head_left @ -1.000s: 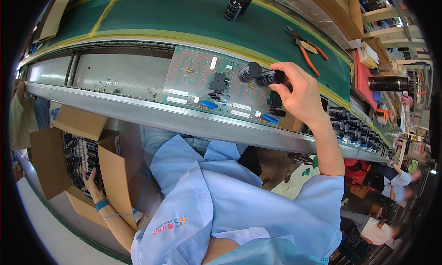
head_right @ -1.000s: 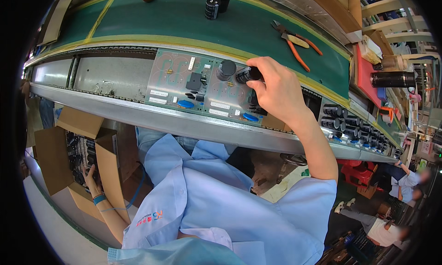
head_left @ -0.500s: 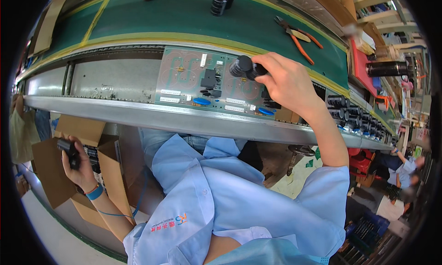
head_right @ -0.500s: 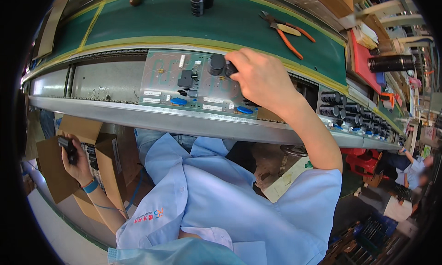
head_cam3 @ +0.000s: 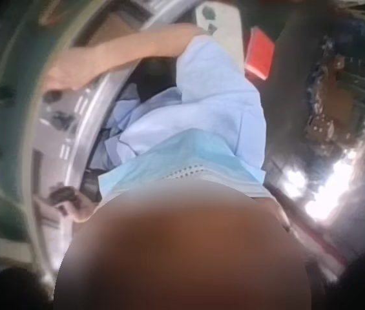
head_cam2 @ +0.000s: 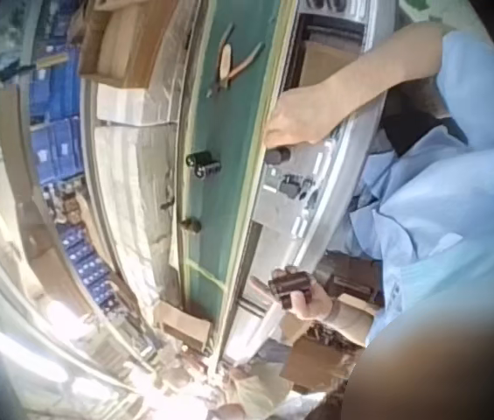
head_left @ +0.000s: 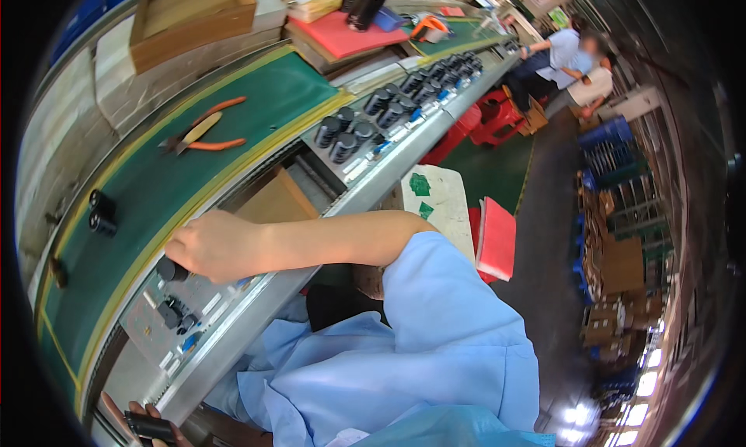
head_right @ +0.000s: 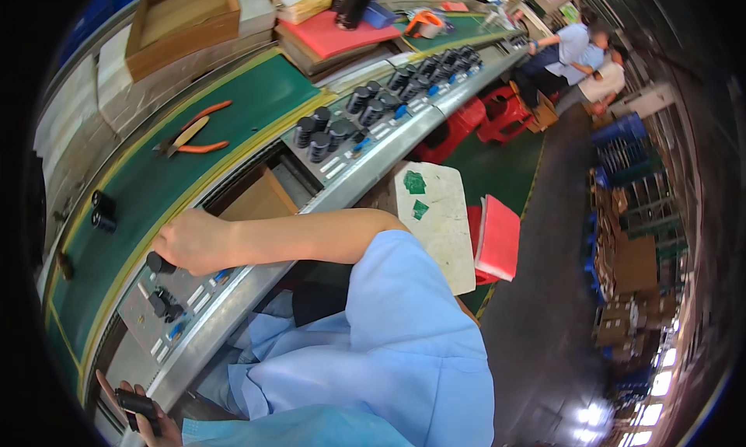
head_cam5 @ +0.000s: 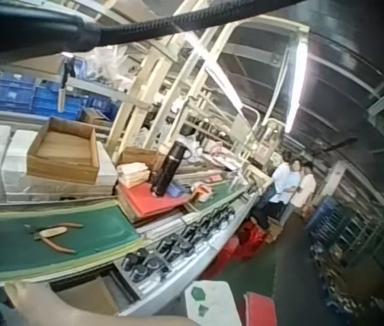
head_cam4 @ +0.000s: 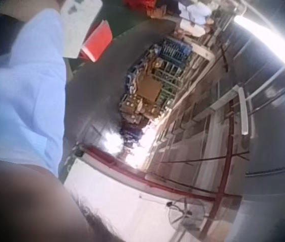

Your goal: Manually placing capacitors on a PCB and using pliers for assembly on a production line.

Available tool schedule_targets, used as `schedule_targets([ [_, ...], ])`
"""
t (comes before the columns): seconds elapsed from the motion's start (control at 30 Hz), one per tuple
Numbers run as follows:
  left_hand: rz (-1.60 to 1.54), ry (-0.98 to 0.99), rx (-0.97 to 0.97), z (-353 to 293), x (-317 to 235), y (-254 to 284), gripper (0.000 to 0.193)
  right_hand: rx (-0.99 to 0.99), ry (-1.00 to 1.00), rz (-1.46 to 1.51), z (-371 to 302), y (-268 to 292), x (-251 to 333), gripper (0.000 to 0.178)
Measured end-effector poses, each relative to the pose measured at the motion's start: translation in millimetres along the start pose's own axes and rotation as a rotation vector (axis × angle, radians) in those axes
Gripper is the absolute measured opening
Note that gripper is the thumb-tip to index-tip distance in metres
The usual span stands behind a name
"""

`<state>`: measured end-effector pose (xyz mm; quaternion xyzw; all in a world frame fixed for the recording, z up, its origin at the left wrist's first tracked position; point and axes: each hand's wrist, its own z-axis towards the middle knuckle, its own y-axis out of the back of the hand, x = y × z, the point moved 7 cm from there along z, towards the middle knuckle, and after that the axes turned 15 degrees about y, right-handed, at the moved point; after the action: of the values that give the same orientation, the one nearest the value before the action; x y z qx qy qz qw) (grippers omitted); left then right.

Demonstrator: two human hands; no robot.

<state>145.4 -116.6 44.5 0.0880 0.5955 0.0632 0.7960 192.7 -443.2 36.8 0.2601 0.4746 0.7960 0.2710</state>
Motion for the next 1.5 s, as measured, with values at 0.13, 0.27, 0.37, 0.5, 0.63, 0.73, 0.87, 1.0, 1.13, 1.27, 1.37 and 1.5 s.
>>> schedule_targets([
  [0.13, -0.529, 0.128, 0.418, 35.1, -49.4, -92.2, 0.057, -0.101, -0.039, 0.022, -17.4, 4.6, -7.7, 0.03],
  [0.27, -0.334, 0.172, 0.598, 28.9, -63.5, -105.2, 0.079, -0.164, -0.022, 0.097, -20.0, 4.6, -13.1, 0.035],
  [0.37, -0.264, 0.296, 0.706, 16.5, -43.9, -108.4, 0.084, 0.028, -0.061, 0.042, -15.1, 6.4, -14.7, 0.034],
  [0.5, -0.282, 0.581, 0.291, 14.7, -29.8, -121.6, 0.111, -0.365, 0.106, 0.135, -2.3, 66.7, 30.4, 0.034],
  [0.63, -0.335, 0.605, 0.404, 12.0, -14.7, -134.5, 0.115, -0.249, 0.074, 0.487, 6.9, 60.7, 79.3, 0.037],
  [0.73, -0.295, 0.654, 0.371, 9.7, -13.3, -137.3, 0.116, -0.144, 0.009, 0.74, 13.4, 35.7, 78.2, 0.045],
  [0.87, -0.377, 0.704, 0.449, 7.1, -19.1, -121.7, 0.11, -0.102, 0.052, 0.723, 15.9, 39.7, 91.2, 0.048],
  [1.0, -0.548, 0.753, 0.353, 6.7, -26.5, -132.7, 0.1, -0.17, 0.043, 0.805, 22.2, 32.0, 88.0, 0.048],
  [1.13, -0.674, 0.728, 0.341, 17.0, -18.4, -140.1, 0.084, -0.218, -0.17, 0.835, 15.8, 22.0, 72.2, 0.074],
  [1.27, -0.826, 0.752, 0.323, 22.1, -19.4, -142.8, 0.074, -0.147, -0.124, 0.675, 15.3, 27.1, 77.8, 0.084],
  [1.37, -0.839, 0.721, 0.325, 18.3, -17.4, -142.3, 0.069, -0.23, -0.029, 0.53, 15.9, 22.9, 80.0, 0.076],
  [1.5, -0.785, 0.703, 0.303, 16.8, -11.1, -139.6, 0.064, -0.18, 0.016, 0.486, 17.8, 29.3, 79.7, 0.066],
])
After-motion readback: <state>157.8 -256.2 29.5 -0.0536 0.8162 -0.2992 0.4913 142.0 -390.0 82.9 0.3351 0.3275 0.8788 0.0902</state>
